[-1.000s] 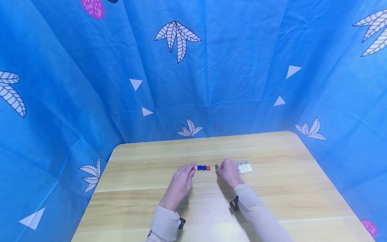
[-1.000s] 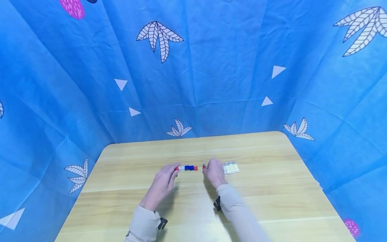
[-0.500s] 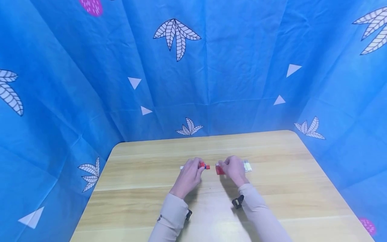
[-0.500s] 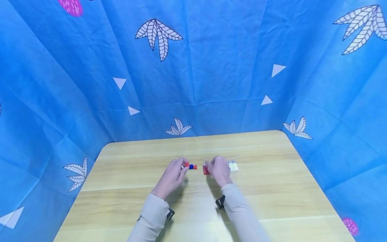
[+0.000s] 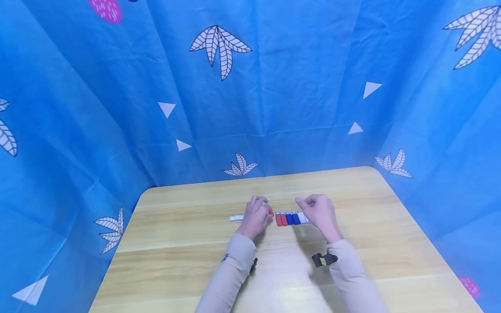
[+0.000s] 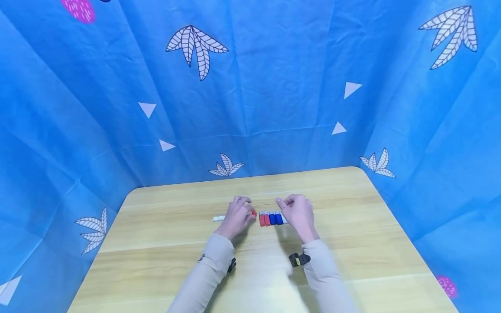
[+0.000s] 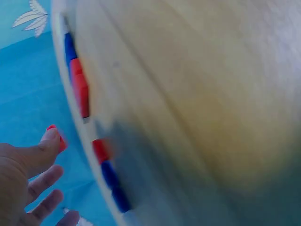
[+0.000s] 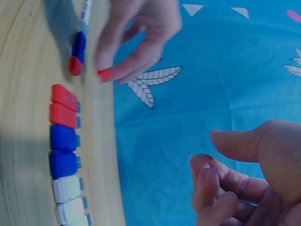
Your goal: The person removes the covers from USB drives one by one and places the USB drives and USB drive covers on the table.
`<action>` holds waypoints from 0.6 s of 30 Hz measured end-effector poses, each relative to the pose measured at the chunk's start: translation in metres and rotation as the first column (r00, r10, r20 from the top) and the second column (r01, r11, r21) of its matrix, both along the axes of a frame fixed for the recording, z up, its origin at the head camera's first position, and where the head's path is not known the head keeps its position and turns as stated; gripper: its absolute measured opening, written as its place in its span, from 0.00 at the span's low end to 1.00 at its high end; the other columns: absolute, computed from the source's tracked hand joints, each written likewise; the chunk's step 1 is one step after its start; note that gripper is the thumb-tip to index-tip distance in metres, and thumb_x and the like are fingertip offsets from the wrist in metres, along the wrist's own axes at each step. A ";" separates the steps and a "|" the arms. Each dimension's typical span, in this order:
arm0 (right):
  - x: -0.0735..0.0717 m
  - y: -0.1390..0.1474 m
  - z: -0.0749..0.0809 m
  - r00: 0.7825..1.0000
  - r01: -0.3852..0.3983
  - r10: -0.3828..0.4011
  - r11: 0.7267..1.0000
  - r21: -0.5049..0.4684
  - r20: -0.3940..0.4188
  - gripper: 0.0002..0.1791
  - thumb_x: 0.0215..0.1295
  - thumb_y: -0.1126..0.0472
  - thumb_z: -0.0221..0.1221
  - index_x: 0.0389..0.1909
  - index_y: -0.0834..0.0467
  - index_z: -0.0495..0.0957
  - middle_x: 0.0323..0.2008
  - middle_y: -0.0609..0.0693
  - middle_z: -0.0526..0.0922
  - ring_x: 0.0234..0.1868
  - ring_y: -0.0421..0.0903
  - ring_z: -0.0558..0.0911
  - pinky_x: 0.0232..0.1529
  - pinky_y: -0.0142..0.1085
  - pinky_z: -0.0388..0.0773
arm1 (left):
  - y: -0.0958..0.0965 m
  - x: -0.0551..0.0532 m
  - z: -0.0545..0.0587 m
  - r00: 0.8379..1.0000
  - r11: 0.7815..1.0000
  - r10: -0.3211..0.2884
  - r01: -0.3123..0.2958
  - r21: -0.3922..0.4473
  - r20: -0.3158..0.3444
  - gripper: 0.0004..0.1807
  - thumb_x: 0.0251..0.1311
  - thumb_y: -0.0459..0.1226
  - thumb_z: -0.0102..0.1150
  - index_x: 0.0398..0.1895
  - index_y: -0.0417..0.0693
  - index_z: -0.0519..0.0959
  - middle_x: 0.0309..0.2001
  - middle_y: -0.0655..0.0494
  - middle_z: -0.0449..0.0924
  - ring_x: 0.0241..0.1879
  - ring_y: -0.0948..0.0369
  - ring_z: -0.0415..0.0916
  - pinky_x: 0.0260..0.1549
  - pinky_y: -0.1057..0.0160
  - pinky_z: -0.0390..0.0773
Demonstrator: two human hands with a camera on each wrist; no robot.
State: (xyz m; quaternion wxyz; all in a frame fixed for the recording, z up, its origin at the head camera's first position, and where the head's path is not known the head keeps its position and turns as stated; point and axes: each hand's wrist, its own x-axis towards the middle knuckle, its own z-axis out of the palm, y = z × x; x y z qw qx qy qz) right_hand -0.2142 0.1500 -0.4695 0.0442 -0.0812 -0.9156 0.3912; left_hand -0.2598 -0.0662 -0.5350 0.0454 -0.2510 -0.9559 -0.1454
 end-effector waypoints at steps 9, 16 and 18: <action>0.007 0.004 0.007 1.000 -0.022 0.022 0.999 -0.037 -0.007 0.19 0.68 0.47 0.64 0.32 0.60 0.87 0.32 0.57 0.90 0.31 0.48 0.85 0.36 0.39 0.81 | 0.003 0.000 -0.008 0.999 0.998 0.033 -0.031 -0.045 0.027 0.05 0.64 0.40 0.66 0.39 0.52 0.87 0.57 0.53 0.81 0.61 0.53 0.70 0.59 0.51 0.75; 0.010 0.012 0.004 1.000 -0.009 0.010 0.999 -0.031 0.004 0.19 0.67 0.46 0.64 0.35 0.61 0.87 0.35 0.58 0.90 0.35 0.50 0.86 0.37 0.40 0.81 | 0.002 0.020 0.011 0.973 0.998 -0.008 -0.005 0.056 0.230 0.10 0.60 0.40 0.70 0.43 0.48 0.85 0.42 0.55 0.87 0.42 0.60 0.80 0.47 0.62 0.82; 0.010 0.013 0.002 1.000 -0.015 0.015 0.999 -0.033 0.003 0.19 0.68 0.47 0.64 0.36 0.61 0.87 0.35 0.59 0.90 0.35 0.50 0.86 0.36 0.40 0.81 | 0.004 0.029 0.015 0.945 0.999 -0.028 0.016 0.041 0.325 0.15 0.56 0.44 0.74 0.42 0.47 0.85 0.38 0.57 0.86 0.35 0.63 0.78 0.39 0.66 0.81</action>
